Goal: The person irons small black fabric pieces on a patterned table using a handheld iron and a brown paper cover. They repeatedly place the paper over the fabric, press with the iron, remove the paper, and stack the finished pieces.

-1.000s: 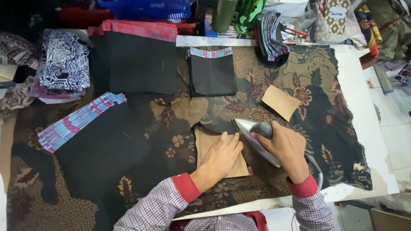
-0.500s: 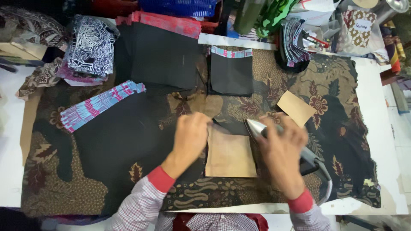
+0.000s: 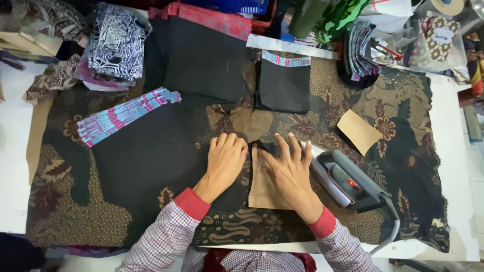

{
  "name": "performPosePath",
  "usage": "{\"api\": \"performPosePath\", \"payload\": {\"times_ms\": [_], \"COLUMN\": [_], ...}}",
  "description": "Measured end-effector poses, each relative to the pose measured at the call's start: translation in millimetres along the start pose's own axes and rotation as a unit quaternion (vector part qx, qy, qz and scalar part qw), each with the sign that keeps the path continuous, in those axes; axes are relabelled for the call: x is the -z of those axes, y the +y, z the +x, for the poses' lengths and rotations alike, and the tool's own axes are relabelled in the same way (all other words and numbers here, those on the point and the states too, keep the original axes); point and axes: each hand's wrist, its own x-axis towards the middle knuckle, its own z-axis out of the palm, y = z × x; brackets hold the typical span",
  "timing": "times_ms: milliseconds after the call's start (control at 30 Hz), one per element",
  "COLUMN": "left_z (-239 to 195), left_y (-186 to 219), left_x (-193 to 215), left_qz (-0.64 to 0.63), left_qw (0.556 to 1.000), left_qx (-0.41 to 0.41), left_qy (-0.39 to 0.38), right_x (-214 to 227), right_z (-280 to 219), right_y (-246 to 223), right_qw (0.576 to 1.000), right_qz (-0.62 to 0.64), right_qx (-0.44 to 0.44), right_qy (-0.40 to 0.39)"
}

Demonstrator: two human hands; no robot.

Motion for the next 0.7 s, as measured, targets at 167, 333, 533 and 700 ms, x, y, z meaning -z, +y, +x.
{"api": "performPosePath", "payload": {"times_ms": [167,333,533,700], "left_z": [-7,-14,-15,-14], "left_y": [1,3,4,1], "left_x": [3,4,-1,-3], "left_qz": [-0.057,-0.053,-0.034,-0.028], "left_qw": [0.998,0.997,0.996,0.993], "left_qx": [-0.017,-0.044,-0.079,-0.111], "left_qy": [0.018,0.019,0.032,0.018], "right_x": [3,6,9,8], "right_z": [1,3,7,23], "right_y": [0,-1,4,13], "right_qw": [1.000,1.000,0.999,0.992], "right_qz": [-0.017,-0.001,0.043,0.118], "right_qx": [-0.004,-0.005,0.000,-0.039], "right_qy": [-0.025,-0.023,-0.010,0.023]}}
